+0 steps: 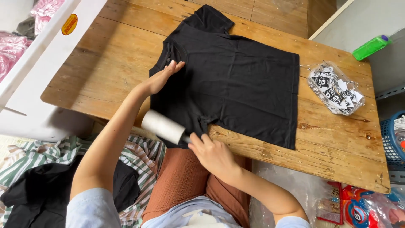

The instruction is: A person cleans a black t-shirt with a lint roller, folds it, and places it into a clear plastic bag for shipping.

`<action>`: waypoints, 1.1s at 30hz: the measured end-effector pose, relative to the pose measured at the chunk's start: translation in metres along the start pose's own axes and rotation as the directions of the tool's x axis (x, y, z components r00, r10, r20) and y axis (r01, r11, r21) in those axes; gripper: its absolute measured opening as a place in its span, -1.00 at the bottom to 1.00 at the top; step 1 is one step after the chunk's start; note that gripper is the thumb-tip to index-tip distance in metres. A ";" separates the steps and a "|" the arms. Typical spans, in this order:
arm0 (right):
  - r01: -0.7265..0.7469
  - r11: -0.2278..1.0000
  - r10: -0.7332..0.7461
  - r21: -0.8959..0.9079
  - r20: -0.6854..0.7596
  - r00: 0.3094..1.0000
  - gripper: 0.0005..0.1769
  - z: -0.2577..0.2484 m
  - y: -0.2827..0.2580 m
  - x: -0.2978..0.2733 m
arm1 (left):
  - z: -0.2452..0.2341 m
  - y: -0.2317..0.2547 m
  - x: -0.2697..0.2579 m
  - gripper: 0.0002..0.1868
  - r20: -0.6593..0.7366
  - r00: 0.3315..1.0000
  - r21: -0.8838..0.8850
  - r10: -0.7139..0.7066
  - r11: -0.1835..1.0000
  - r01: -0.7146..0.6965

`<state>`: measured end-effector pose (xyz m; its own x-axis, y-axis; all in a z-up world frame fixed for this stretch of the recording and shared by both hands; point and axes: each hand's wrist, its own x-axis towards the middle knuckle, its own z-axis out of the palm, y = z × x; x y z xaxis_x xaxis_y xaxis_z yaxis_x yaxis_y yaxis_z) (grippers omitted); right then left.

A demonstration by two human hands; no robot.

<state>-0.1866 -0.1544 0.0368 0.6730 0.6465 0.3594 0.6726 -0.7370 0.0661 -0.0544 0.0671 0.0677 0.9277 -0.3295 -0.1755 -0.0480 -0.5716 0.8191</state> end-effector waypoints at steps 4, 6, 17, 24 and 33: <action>-0.077 0.989 0.073 0.127 0.033 0.997 -0.76 -0.011 0.014 -0.016 | -0.001 -0.011 0.000 -0.35 -0.107 0.989 -0.097 0.100 0.989 -0.110; -0.134 0.988 0.133 0.071 0.029 0.991 -0.73 -0.017 0.026 -0.014 | 0.001 -0.015 -0.002 -0.35 -0.165 0.977 -0.129 0.132 0.980 -0.154; -0.138 0.990 0.136 -0.036 -0.065 0.989 -0.72 0.005 0.068 0.064 | 0.040 -0.014 -0.060 -0.36 -0.695 0.570 0.240 0.437 0.889 -0.389; 0.073 0.983 -0.080 -0.169 -0.036 0.996 -0.71 0.056 0.056 0.091 | 0.077 -0.041 -0.057 -0.14 -0.685 0.538 0.463 0.492 0.863 -0.201; 0.079 0.997 -0.079 0.004 -0.057 0.995 -0.77 -0.008 0.015 0.033 | 0.068 -0.044 -0.079 0.02 -0.758 0.243 0.500 0.606 0.778 -0.381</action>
<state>-0.1567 -0.1454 0.0575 0.5994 0.6903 0.4053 0.7250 -0.6828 0.0909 -0.1504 0.0669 0.0085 0.4768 0.1432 0.8673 -0.5755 -0.6949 0.4311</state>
